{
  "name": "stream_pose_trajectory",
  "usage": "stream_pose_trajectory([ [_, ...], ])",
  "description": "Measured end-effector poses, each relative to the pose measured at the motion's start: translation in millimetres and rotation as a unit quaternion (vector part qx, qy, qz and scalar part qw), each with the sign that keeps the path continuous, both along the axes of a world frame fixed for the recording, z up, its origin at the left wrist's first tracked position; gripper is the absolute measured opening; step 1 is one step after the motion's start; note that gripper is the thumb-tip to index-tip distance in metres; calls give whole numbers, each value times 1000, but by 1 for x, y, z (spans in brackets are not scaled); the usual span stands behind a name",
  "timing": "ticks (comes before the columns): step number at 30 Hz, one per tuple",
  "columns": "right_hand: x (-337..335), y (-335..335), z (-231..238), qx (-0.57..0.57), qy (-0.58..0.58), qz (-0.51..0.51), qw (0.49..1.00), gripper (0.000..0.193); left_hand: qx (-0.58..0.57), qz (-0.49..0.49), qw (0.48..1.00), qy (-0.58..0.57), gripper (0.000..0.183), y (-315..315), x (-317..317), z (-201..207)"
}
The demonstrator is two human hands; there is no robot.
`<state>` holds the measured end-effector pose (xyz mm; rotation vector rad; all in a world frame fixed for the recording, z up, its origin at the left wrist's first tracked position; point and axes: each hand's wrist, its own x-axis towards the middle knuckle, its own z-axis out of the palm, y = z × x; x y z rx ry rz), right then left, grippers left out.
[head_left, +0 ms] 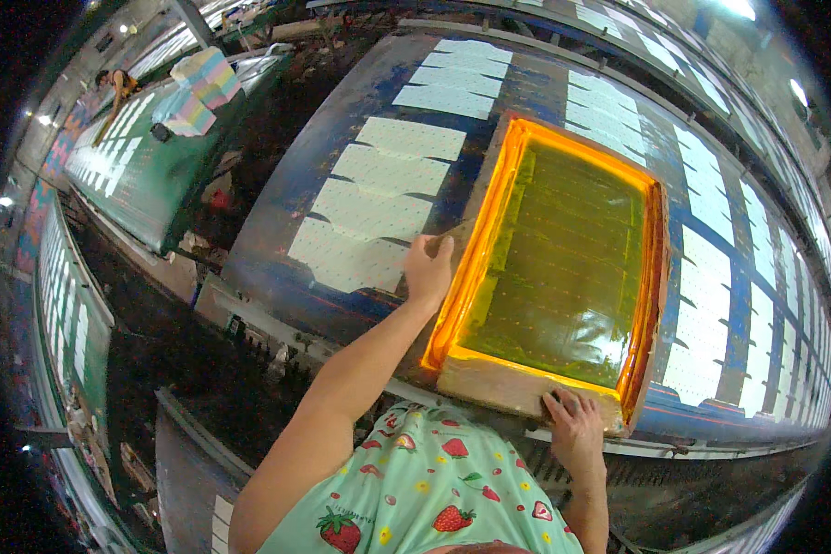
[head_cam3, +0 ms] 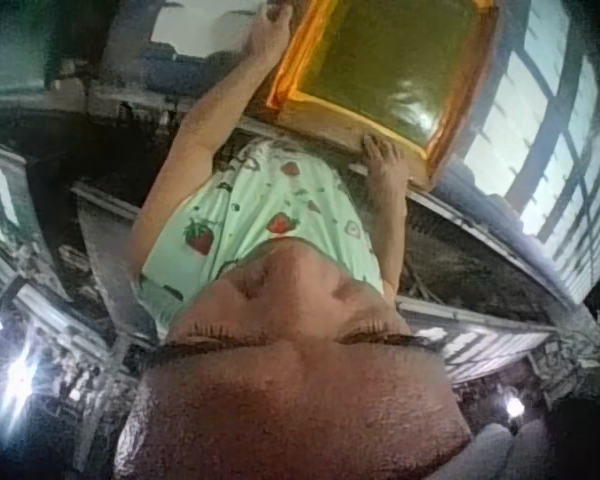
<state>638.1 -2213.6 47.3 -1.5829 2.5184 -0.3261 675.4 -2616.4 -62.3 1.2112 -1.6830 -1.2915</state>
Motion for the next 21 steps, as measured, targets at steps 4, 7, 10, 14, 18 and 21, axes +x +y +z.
stream_pose_trajectory([
  [4,1,-32,9,-31,56,-7,998,44,-8,-6,1000,-19,37,0,1,-1],
  [7,-3,-62,15,44,-16,-35,998,49,-95,-35,994,-38,43,0,3,-2],
  [10,-8,-70,35,100,-42,-66,992,48,-61,-47,997,-33,48,1,4,-4],
  [14,6,-70,35,99,-51,-71,991,51,-75,-53,996,-9,52,-1,3,-7],
  [18,28,-63,15,93,-18,-100,990,59,-61,-55,997,4,51,0,3,-3],
  [21,31,-60,-2,40,20,-95,994,60,-62,-64,996,1,47,-1,5,1],
])
